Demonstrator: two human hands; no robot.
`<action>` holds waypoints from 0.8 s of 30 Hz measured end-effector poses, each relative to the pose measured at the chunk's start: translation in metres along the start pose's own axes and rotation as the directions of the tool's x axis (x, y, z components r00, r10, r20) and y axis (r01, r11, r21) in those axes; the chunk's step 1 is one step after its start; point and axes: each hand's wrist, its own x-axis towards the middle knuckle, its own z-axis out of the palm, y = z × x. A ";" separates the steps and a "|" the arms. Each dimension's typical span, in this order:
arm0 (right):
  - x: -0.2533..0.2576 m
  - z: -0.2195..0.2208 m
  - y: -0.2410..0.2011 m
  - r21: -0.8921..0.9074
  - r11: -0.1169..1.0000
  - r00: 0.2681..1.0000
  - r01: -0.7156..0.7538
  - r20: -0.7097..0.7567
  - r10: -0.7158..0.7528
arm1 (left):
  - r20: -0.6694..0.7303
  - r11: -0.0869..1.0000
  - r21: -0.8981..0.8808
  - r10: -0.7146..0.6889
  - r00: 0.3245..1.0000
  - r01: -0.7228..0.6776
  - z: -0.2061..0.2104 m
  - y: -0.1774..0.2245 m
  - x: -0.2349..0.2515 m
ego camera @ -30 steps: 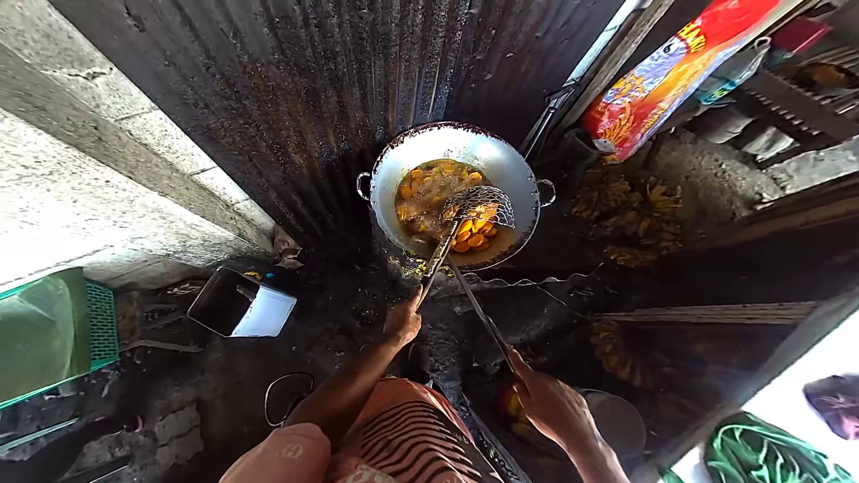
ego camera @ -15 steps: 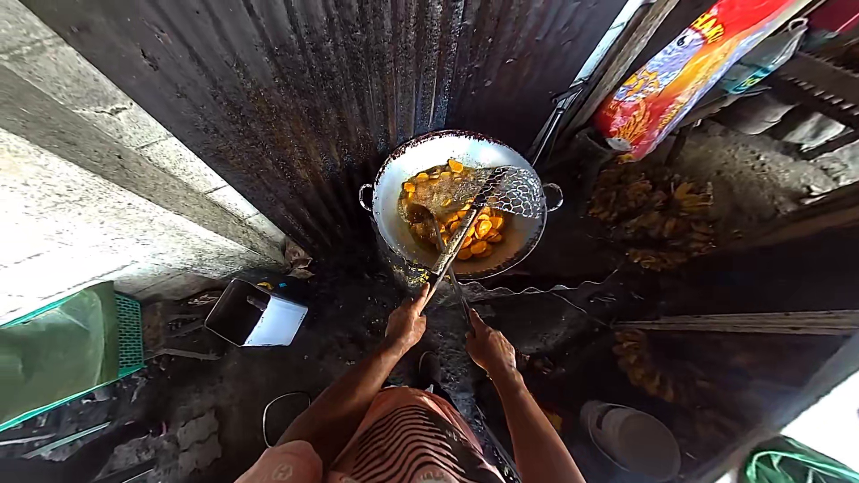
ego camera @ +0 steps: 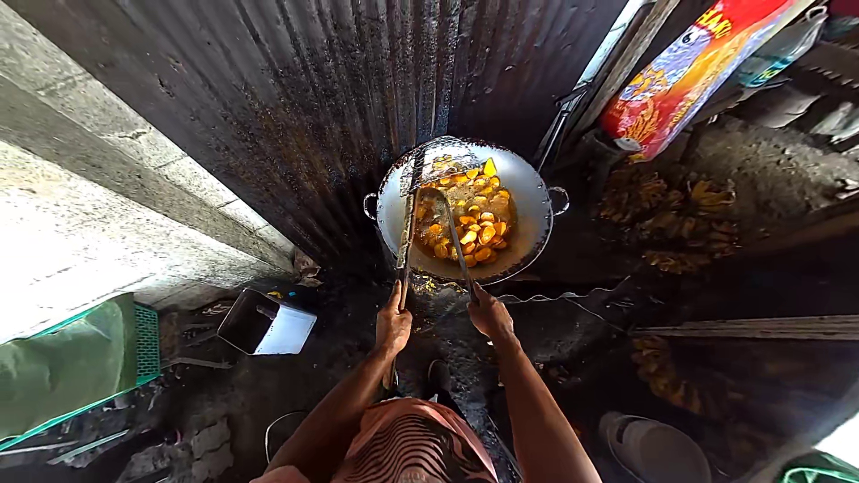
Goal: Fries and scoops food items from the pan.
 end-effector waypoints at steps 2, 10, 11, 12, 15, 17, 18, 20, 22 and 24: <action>-0.012 -0.005 0.004 0.163 0.986 1.000 0.024 -0.007 -0.023 | -0.027 0.999 -0.013 -0.034 0.999 0.034 0.000 -0.002 0.007; -0.047 -0.031 0.022 0.191 0.979 0.975 -0.070 -0.195 0.108 | -0.056 0.983 0.149 -0.101 0.993 0.108 0.031 -0.003 0.040; -0.041 -0.034 0.017 0.126 0.984 0.968 -0.129 -0.200 0.152 | -0.047 0.969 0.198 -0.139 0.989 0.146 0.038 -0.001 0.043; -0.033 -0.036 0.013 0.073 0.981 0.961 -0.178 -0.204 0.189 | -0.035 0.952 0.241 -0.184 0.982 0.187 0.046 0.002 0.045; -0.008 -0.032 0.013 0.107 0.973 0.957 -0.203 -0.186 0.221 | 0.015 0.912 0.292 -0.304 0.952 0.287 0.071 0.012 0.041; 0.000 -0.025 0.014 0.259 0.954 0.972 -0.150 -0.140 0.191 | 0.055 0.920 0.251 -0.325 0.944 0.302 0.084 0.013 0.032; 0.001 -0.021 0.013 0.327 0.936 0.977 -0.130 -0.119 0.177 | 0.068 0.927 0.223 -0.324 0.944 0.303 0.090 0.013 0.029; -0.004 -0.015 0.013 0.453 0.885 0.983 -0.108 -0.083 0.163 | 0.081 0.938 0.170 -0.320 0.944 0.303 0.097 0.012 0.025; -0.016 -0.020 0.013 0.560 0.820 0.985 -0.121 -0.031 0.167 | 0.086 0.948 0.117 -0.307 0.948 0.296 0.096 0.014 0.031; -0.030 -0.032 0.015 0.632 0.757 0.982 -0.165 0.035 0.185 | 0.099 0.961 0.073 -0.274 0.957 0.268 0.089 0.017 0.047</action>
